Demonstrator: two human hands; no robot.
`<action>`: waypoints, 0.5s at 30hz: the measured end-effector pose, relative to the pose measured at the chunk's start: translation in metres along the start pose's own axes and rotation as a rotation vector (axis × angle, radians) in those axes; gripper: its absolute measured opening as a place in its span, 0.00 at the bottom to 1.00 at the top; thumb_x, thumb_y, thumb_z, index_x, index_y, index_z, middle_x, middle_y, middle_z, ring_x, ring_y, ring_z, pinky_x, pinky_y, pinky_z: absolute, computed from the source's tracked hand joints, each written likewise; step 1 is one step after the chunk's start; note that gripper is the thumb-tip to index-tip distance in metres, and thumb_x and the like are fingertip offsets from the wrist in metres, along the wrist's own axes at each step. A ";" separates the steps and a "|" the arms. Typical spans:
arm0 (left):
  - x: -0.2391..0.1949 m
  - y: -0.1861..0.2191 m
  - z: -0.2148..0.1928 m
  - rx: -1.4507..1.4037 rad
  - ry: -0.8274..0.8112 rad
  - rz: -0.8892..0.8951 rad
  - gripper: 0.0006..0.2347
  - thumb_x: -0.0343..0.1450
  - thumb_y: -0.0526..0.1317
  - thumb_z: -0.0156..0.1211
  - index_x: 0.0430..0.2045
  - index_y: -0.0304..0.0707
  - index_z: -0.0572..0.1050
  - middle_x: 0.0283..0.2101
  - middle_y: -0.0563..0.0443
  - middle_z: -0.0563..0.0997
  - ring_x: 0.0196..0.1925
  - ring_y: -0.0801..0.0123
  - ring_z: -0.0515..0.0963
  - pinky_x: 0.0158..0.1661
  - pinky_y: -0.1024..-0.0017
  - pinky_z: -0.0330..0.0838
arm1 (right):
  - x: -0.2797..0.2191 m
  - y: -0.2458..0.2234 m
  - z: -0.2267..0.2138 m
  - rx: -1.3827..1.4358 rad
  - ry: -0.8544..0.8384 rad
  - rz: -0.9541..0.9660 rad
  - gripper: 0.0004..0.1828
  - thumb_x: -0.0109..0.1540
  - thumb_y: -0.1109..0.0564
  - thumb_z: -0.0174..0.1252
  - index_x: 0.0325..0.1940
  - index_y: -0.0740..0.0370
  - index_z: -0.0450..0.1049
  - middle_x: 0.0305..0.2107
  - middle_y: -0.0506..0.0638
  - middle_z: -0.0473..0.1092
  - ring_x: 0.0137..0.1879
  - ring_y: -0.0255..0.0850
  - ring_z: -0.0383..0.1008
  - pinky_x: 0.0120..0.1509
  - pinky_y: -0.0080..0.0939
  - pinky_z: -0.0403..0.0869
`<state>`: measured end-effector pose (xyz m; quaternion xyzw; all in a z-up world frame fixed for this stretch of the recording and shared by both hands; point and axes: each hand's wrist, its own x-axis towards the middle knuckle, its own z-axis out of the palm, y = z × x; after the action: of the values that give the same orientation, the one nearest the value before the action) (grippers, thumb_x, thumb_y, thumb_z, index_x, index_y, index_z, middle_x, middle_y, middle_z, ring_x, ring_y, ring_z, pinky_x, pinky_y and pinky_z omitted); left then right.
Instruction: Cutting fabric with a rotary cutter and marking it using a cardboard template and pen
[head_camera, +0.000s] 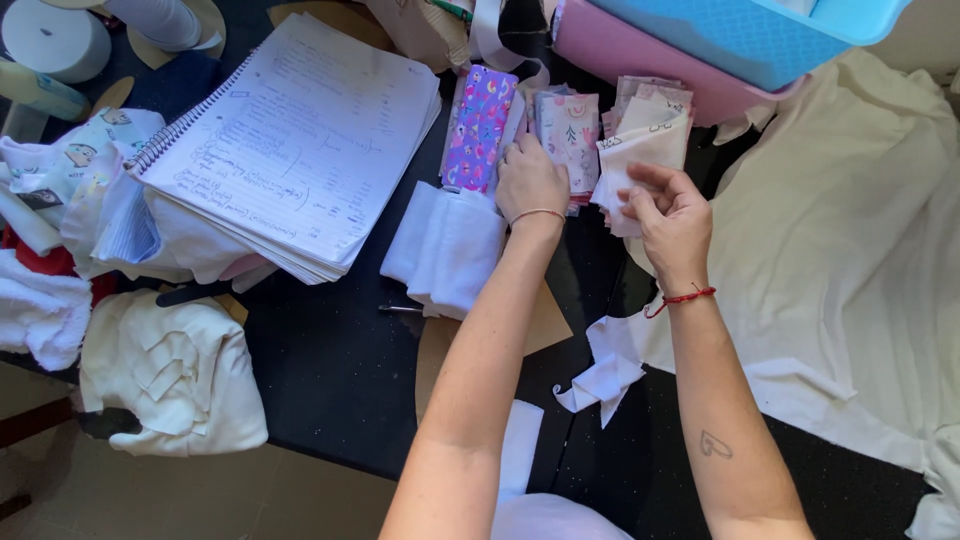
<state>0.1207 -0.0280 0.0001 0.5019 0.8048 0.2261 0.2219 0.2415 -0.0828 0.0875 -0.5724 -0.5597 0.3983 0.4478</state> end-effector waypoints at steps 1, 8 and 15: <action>-0.002 0.002 0.000 -0.015 0.017 -0.007 0.17 0.55 0.43 0.60 0.30 0.40 0.63 0.37 0.44 0.68 0.43 0.51 0.71 0.38 0.57 0.71 | 0.000 -0.001 -0.001 -0.003 0.002 0.024 0.12 0.57 0.66 0.48 0.45 0.66 0.66 0.34 0.55 0.68 0.33 0.33 0.70 0.37 0.26 0.73; -0.016 0.022 -0.022 -0.021 0.030 -0.032 0.13 0.57 0.40 0.57 0.31 0.43 0.62 0.36 0.46 0.68 0.44 0.52 0.71 0.40 0.58 0.71 | -0.001 0.002 0.000 0.016 0.003 0.010 0.13 0.56 0.67 0.48 0.45 0.66 0.66 0.39 0.56 0.67 0.38 0.34 0.71 0.39 0.27 0.73; -0.002 0.017 -0.002 -0.212 -0.096 -0.034 0.12 0.55 0.43 0.54 0.26 0.41 0.65 0.34 0.44 0.70 0.39 0.46 0.73 0.38 0.54 0.70 | 0.003 0.005 -0.007 -0.214 0.055 -0.027 0.16 0.55 0.64 0.52 0.47 0.58 0.66 0.36 0.47 0.69 0.31 0.23 0.62 0.33 0.22 0.66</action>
<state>0.1318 -0.0231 0.0121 0.4720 0.7732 0.2819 0.3161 0.2502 -0.0805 0.0849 -0.6202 -0.5941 0.3142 0.4046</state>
